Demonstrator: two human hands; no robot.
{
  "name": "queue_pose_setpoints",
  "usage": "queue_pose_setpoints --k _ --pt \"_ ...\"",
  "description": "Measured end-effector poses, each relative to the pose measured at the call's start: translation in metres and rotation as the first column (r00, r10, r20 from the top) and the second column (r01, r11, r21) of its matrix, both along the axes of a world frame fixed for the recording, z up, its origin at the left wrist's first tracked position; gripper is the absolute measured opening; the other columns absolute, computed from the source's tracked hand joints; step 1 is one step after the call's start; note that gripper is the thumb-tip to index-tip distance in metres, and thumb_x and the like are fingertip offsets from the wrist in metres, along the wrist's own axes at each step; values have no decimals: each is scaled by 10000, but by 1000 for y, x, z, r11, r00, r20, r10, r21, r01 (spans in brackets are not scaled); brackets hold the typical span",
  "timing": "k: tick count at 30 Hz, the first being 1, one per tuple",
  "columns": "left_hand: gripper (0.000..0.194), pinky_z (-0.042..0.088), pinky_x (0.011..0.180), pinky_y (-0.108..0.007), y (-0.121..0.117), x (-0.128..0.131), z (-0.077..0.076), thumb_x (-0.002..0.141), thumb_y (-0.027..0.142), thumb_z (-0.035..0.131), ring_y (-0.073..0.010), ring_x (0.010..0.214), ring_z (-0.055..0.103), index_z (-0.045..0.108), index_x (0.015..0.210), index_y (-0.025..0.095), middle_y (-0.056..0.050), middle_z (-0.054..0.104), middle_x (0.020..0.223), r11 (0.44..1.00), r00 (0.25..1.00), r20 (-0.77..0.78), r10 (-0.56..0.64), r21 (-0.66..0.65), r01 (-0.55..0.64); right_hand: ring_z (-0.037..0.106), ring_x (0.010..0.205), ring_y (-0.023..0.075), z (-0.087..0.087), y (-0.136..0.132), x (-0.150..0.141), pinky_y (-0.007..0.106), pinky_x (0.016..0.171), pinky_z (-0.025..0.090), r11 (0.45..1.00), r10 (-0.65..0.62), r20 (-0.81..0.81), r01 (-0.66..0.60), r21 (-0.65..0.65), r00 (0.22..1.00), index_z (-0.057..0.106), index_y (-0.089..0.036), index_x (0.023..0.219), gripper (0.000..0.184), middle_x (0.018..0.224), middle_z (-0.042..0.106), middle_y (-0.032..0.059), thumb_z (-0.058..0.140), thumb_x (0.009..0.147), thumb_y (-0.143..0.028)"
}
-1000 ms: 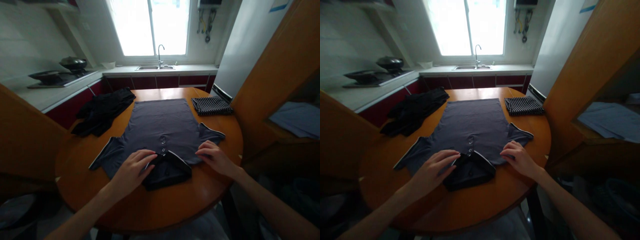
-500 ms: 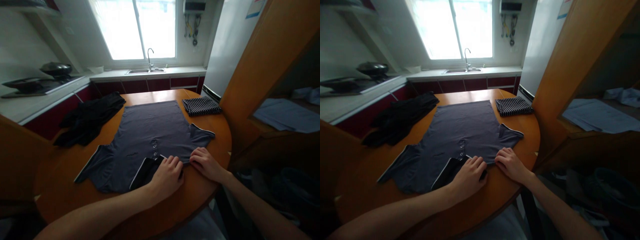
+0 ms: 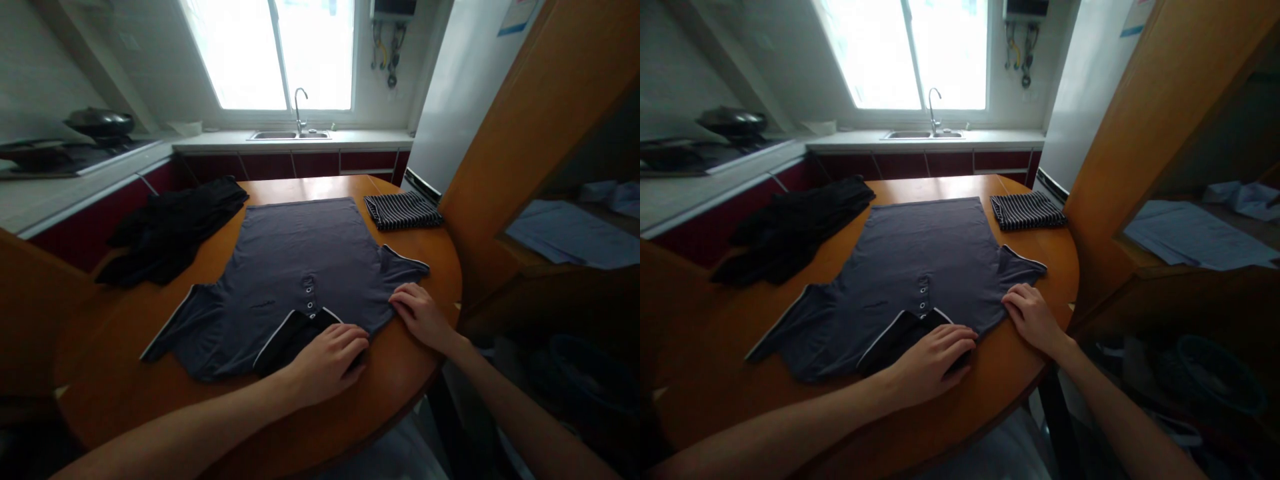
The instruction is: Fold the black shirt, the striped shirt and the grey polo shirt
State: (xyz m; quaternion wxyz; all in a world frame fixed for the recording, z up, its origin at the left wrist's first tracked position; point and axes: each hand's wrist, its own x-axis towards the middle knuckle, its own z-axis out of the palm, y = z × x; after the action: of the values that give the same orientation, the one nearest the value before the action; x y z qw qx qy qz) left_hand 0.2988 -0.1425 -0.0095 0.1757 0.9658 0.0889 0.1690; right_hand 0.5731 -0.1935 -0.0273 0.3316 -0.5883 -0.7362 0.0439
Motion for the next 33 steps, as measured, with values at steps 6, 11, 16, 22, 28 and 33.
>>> queue_pose_setpoints --k 6,11,16,22,28,33 --pt "282 457 1110 -323 0 -2 -10 967 135 475 -187 1265 593 614 1210 173 -81 644 1348 997 997 20 -72 14 71 575 1154 286 -12 10 8 513 1007 459 986 -162 39 160 34 986 680 -218 1169 283 1225 646 116 560 945 -341" --pt "295 453 1122 -315 0 -2 -10 960 139 479 -178 1249 610 630 1212 166 -84 650 1347 996 995 45 -87 7 87 511 1307 308 -23 18 17 536 1089 403 958 -278 174 285 -21 945 630 -179 1304 394 1404 575 140 475 967 -314" --pt "287 452 1125 -315 -2 -1 -7 975 148 456 -184 1243 616 640 1196 156 -89 663 1326 995 993 58 -103 26 101 524 1258 324 -29 28 39 518 1038 447 900 -436 159 426 96 886 641 -156 1277 420 1364 576 171 500 938 -358" --pt "288 449 1134 -331 -3 -1 -8 979 144 449 -192 1270 596 633 1201 145 -114 654 1333 993 992 53 -113 29 112 638 1003 341 -20 45 80 462 893 494 722 -668 185 688 -75 721 656 -74 1199 534 1057 689 215 549 882 -489" --pt "316 341 1199 -263 -4 -2 -9 989 155 446 -180 1367 500 590 1267 117 -114 614 1386 988 988 -12 -152 31 153 684 782 317 -25 63 119 413 698 519 680 -668 38 631 -374 743 687 -172 798 271 848 724 156 693 708 -427" --pt "372 280 1228 -246 -6 1 -5 999 150 409 -181 1393 467 557 1326 54 -145 583 1415 984 983 -79 -163 61 168 658 598 296 -34 67 142 420 572 474 779 -621 -173 576 -249 765 628 -261 657 149 699 694 137 688 689 -393"
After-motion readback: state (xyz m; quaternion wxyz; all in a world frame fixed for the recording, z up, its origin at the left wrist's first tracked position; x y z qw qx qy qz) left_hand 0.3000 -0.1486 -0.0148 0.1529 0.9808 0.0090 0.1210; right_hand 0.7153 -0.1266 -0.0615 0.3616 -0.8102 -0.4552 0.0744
